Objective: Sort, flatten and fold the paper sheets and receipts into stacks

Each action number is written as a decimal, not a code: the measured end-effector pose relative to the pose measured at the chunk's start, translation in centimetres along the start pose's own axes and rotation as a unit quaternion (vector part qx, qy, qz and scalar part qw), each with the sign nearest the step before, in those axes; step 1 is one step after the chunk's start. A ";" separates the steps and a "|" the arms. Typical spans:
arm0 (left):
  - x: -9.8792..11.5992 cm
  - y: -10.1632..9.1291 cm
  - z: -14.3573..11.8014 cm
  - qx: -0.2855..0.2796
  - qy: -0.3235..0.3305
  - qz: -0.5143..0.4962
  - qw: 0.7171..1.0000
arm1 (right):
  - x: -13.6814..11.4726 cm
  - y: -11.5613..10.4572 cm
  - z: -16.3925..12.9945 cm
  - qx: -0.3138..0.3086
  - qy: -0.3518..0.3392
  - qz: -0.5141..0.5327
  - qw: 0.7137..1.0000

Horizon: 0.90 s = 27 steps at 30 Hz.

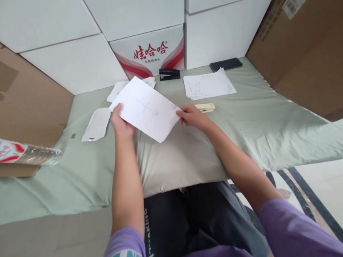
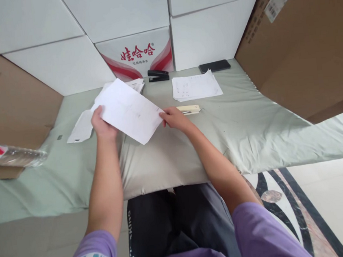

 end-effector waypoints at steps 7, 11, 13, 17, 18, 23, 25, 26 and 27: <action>0.0 -1.2 -2.1 -0.107 -0.249 0.107 0.957 | -0.3 -2.8 -1.6 -0.094 0.096 -0.088 0.987; -2.1 -0.1 -2.4 -0.117 -0.343 0.237 0.902 | -0.7 -4.2 -1.9 -0.029 0.112 -0.145 0.983; -2.3 0.6 -2.5 -0.109 -0.340 0.273 0.893 | -1.1 -5.7 -1.9 0.116 0.091 -0.154 0.977; -2.3 1.8 -2.9 -0.131 -0.326 0.320 0.880 | -1.5 -8.2 -2.2 0.361 0.020 -0.141 0.922; -2.4 1.9 -3.0 -0.140 -0.320 0.333 0.876 | -1.3 -8.4 -2.2 0.375 0.011 -0.138 0.916; -2.7 2.1 -2.4 -0.205 -0.214 0.442 0.846 | -0.3 -8.3 -1.6 0.377 0.017 -0.142 0.915; -2.7 2.2 -2.0 -0.223 -0.144 0.495 0.828 | 0.0 -8.2 -1.5 0.379 0.024 -0.145 0.914; -2.7 2.1 -1.8 -0.226 -0.114 0.515 0.819 | 0.1 -8.1 -1.4 0.379 0.025 -0.146 0.913; -2.6 2.1 -1.6 -0.225 -0.091 0.530 0.812 | 0.2 -8.1 -1.4 0.382 0.025 -0.146 0.912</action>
Point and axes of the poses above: each hand's wrist, its own z-axis towards the middle knuckle, its own y-axis out of the palm, x = y × z, the point moved 4 cm from there along z, towards the middle knuckle, and after that the axes turned 1 degree about -x, right-handed, at the moved point
